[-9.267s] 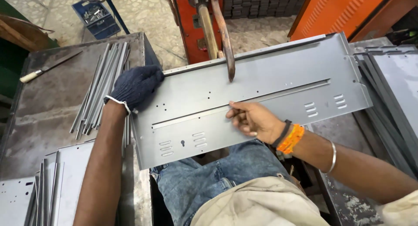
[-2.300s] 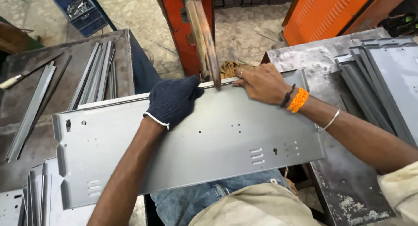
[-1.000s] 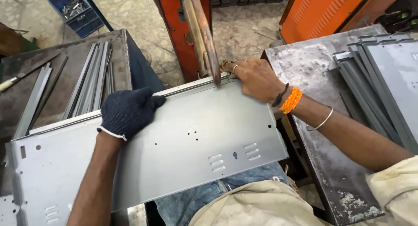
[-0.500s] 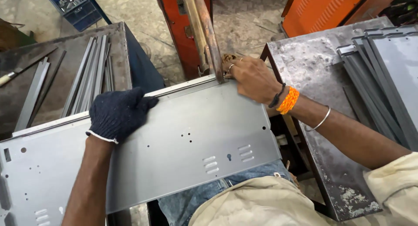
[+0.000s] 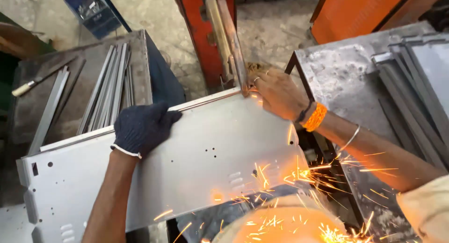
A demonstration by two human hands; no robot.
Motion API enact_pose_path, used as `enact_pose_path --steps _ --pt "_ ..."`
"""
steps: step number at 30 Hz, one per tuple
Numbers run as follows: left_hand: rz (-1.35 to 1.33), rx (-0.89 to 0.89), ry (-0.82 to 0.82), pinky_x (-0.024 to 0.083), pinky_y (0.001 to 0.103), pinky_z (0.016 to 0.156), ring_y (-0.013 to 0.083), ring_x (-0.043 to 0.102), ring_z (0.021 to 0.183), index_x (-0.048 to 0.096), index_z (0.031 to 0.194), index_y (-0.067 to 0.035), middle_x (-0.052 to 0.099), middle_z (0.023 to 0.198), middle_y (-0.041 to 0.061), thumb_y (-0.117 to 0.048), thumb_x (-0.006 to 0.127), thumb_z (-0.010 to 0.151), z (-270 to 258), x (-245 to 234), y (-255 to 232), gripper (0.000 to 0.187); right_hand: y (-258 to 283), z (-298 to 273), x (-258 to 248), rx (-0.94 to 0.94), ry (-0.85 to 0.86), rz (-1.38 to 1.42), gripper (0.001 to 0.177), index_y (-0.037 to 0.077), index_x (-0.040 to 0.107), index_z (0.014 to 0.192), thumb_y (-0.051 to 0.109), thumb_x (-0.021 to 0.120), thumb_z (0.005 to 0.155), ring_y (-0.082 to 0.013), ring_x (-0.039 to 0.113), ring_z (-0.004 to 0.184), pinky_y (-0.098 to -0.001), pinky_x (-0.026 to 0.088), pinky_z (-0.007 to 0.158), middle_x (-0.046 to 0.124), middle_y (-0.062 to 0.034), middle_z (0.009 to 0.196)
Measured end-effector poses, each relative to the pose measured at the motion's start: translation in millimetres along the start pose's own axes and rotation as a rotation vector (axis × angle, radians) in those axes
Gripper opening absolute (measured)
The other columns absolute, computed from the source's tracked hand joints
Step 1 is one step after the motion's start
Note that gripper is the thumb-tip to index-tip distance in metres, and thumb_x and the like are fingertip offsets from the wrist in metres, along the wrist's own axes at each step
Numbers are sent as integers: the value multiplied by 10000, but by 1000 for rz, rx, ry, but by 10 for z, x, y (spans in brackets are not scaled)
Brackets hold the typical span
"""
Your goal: Spot welding thin metal reinforcement strips onto rectangular metal panels at a manual workstation.
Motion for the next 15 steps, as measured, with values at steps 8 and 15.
enact_pose_path --steps 8,15 --pt "-51 8 10 471 538 533 402 636 582 699 729 -156 639 622 159 -506 746 872 -65 167 -285 381 -42 -309 -433 202 102 241 254 63 675 1228 176 654 1001 -333 652 885 -458 511 798 678 -154 958" --pt "-82 14 57 472 540 536 402 649 611 700 725 -156 667 660 155 -503 713 884 -286 682 -670 382 130 -889 -335 211 117 346 454 64 644 1202 263 777 815 -360 624 1037 -461 467 888 677 -134 1149"
Point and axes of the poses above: each hand's wrist, its own z-axis towards the middle knuckle, its own x-axis out of the palm, y = z × x, the point moved 3 cm from there along z, towards the middle knuckle
